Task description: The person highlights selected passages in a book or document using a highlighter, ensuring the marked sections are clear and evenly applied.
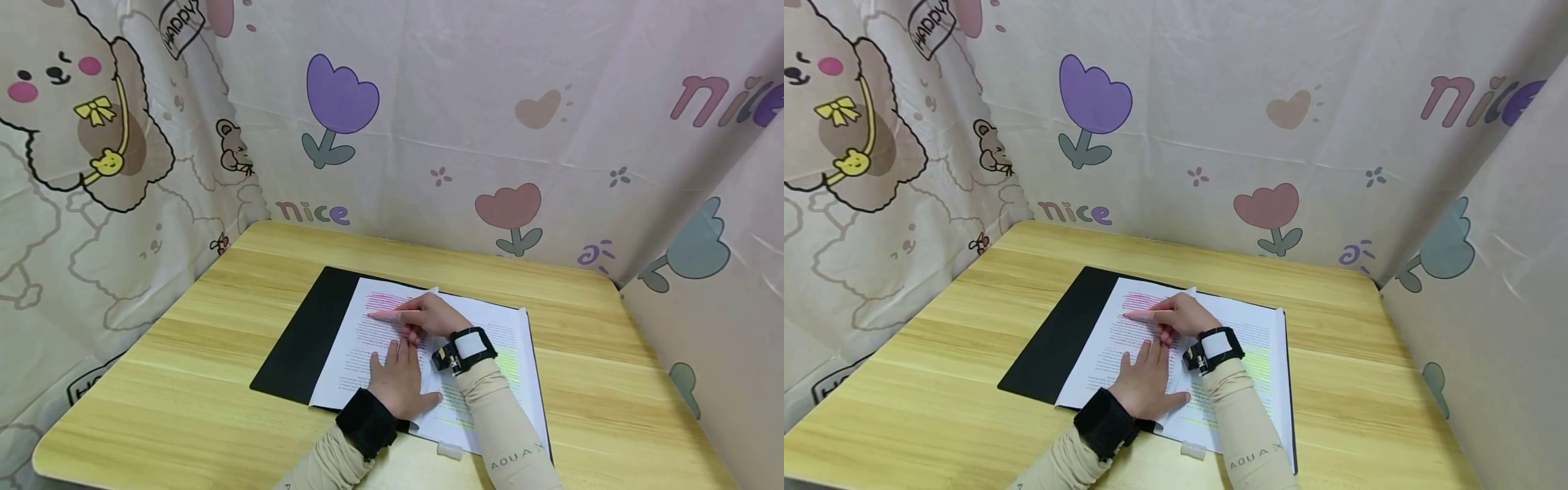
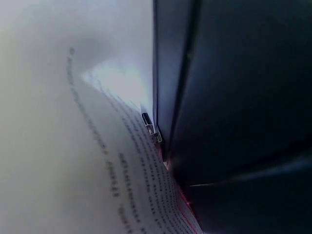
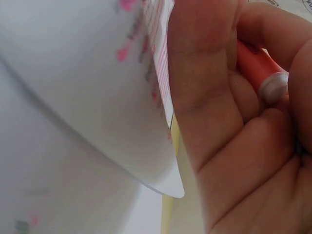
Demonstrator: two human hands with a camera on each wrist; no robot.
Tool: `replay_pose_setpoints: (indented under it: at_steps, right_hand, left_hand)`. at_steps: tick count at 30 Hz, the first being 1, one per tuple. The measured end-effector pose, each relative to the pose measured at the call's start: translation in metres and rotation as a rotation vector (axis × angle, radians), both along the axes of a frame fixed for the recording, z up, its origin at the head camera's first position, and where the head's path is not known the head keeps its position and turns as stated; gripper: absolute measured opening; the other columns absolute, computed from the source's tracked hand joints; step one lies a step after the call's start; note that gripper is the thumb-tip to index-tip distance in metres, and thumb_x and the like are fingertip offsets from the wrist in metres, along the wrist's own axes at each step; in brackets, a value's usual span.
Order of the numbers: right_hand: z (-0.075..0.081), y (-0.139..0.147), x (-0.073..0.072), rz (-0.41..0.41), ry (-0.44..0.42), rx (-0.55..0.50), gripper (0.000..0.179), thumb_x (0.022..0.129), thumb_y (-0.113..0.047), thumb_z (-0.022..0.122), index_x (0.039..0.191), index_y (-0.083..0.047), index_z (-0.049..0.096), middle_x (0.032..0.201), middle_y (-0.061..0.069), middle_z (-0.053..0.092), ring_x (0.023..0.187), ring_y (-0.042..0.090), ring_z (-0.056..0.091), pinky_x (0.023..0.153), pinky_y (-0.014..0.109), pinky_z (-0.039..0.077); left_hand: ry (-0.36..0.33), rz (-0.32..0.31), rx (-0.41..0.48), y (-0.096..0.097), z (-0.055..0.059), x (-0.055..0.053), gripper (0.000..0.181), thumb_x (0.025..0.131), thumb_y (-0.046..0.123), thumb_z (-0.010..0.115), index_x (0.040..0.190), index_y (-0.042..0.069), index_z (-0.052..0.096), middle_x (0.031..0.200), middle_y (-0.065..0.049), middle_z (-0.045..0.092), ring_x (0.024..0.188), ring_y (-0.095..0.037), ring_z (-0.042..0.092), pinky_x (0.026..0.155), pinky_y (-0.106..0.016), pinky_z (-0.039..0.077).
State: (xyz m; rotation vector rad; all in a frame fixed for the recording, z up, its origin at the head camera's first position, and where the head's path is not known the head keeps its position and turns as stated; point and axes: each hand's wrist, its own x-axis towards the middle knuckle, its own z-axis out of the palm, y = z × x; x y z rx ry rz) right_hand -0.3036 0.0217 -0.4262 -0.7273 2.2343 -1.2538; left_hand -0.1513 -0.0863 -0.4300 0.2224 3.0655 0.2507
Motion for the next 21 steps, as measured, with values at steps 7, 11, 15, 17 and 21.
replay_pose_setpoints:
  at_steps: [7, 11, 15, 17, 21]
  right_hand:
    - [0.0028, 0.0019, 0.0008, -0.015, 0.023, 0.032, 0.026, 0.106, -0.014, 0.06, 0.124, -0.003, 0.074, 0.067, 0.005, 0.063, 0.056, 0.015, 0.059, 0.058, 0.027, 0.051]
    - [0.0026, 0.0034, -0.0008, -0.032, 0.038, 0.052, 0.024, 0.104, -0.015, 0.062, 0.121, -0.004, 0.076, 0.065, 0.004, 0.062, 0.054, 0.014, 0.058, 0.056, 0.027, 0.052]
    - [0.0025, 0.0048, -0.0025, -0.038, 0.067, 0.072, 0.024, 0.103, -0.015, 0.063, 0.119, -0.004, 0.077, 0.063, 0.002, 0.061, 0.052, 0.012, 0.058, 0.054, 0.028, 0.052]
    - [0.0031, 0.0056, -0.0028, -0.041, 0.088, 0.083, 0.023, 0.103, -0.015, 0.063, 0.118, -0.005, 0.078, 0.062, 0.002, 0.061, 0.051, 0.012, 0.057, 0.054, 0.028, 0.052]
    - [0.0065, 0.007, -0.0023, -0.055, 0.115, 0.109, 0.022, 0.102, -0.015, 0.064, 0.115, -0.007, 0.08, 0.061, 0.001, 0.059, 0.05, 0.012, 0.054, 0.052, 0.028, 0.049]
  left_hand:
    - [-0.01, -0.002, 0.001, -0.0002, 0.0001, -0.0001, 0.099, 0.087, 0.068, 0.067, 0.152, -0.004, 0.045, 0.158, -0.019, 0.044, 0.146, -0.035, 0.039, 0.11, -0.062, 0.035]
    - [-0.033, -0.004, 0.007, -0.0004, 0.0008, -0.0007, 0.099, 0.088, 0.067, 0.066, 0.153, -0.004, 0.043, 0.159, -0.02, 0.042, 0.148, -0.035, 0.037, 0.112, -0.062, 0.034]
    - [-0.045, -0.005, 0.011, -0.0006, 0.0015, -0.001, 0.098, 0.089, 0.067, 0.065, 0.154, -0.004, 0.043, 0.16, -0.02, 0.041, 0.149, -0.036, 0.036, 0.113, -0.063, 0.033]
    - [-0.042, -0.006, 0.006, -0.0006, 0.0015, -0.0011, 0.098, 0.089, 0.067, 0.065, 0.154, -0.003, 0.043, 0.16, -0.02, 0.041, 0.148, -0.036, 0.037, 0.112, -0.062, 0.033]
    - [-0.034, -0.008, -0.008, -0.0007, 0.0011, -0.0009, 0.098, 0.089, 0.068, 0.065, 0.154, -0.003, 0.044, 0.159, -0.019, 0.042, 0.148, -0.035, 0.038, 0.112, -0.062, 0.034]
